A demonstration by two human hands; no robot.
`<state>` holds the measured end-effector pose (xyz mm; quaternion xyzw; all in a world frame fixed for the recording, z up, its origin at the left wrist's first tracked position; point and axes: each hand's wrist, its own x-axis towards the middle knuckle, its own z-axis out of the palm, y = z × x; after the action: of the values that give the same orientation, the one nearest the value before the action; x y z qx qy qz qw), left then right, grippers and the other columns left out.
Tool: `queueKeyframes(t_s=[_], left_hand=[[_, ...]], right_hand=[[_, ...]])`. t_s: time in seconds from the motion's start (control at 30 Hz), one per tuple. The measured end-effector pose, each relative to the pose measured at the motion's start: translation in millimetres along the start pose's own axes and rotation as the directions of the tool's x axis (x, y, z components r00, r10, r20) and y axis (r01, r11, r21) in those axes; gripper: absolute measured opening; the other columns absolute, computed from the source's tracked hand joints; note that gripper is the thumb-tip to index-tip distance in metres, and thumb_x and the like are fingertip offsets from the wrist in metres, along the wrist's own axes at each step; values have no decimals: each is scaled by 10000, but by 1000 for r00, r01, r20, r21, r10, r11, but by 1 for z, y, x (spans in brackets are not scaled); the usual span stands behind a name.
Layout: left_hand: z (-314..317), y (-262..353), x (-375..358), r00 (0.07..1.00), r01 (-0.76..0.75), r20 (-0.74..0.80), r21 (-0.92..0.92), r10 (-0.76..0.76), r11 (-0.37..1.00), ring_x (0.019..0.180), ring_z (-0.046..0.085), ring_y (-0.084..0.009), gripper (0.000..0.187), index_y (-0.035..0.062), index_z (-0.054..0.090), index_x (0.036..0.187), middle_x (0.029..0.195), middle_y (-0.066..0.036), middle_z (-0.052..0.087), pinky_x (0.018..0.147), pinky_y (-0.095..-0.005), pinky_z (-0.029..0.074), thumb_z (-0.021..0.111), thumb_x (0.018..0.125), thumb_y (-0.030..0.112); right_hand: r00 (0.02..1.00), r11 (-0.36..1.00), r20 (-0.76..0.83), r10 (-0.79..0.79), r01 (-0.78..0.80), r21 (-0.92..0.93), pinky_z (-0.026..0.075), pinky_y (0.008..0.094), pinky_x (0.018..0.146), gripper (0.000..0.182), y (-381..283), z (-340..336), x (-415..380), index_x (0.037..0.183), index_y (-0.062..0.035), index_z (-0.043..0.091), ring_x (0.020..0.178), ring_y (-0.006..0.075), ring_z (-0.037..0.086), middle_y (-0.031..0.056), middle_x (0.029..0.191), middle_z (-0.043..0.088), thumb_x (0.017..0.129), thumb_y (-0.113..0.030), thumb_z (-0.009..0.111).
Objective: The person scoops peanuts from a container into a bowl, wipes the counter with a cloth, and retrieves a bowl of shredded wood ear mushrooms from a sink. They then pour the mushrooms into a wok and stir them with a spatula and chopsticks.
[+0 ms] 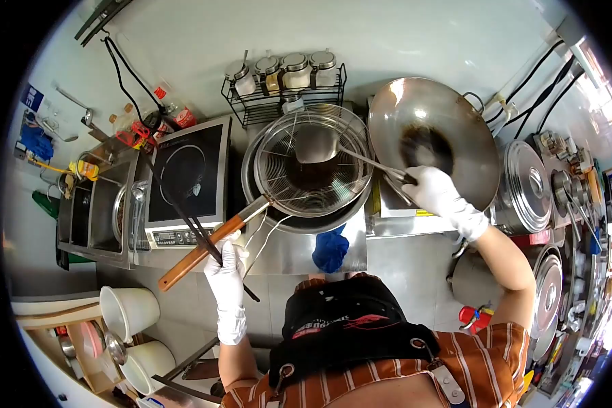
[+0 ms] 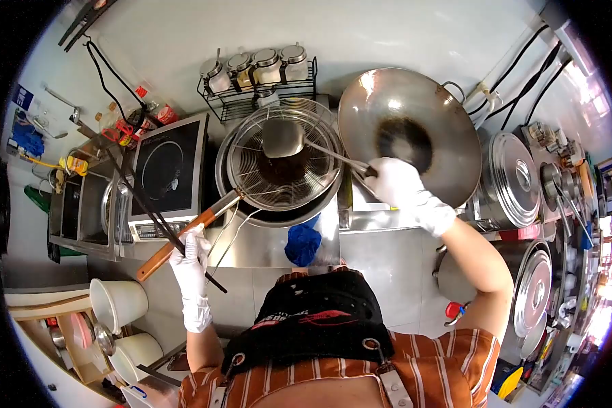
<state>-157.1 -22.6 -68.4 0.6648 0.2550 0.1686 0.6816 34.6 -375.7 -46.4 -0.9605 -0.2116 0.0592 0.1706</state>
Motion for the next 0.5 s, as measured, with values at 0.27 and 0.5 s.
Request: queueKeyframes(t_s=[0.27,0.5], left_hand=[[18,-19,12,983,161,83,63,-166,985,460,350,3,243,58,584,1153,702,22,582,407,-156,261,524,951,179],[74,-24,14,965,212,120,161,-232,964,434,339,3,278,96,570,1182,709,44,589,388,-153,255,525,950,243]], right_hand=[[915,977,-352,199,-214,-5,478,369,770,341,123,-33,-62,1088,-35,603,901,348,603,193,989,614,753,-85,567],[858,694,-487,162,-450,-562,458,360,650,427,172,29,-69,1220,-15,504,850,248,554,104,923,548,795,-49,526]])
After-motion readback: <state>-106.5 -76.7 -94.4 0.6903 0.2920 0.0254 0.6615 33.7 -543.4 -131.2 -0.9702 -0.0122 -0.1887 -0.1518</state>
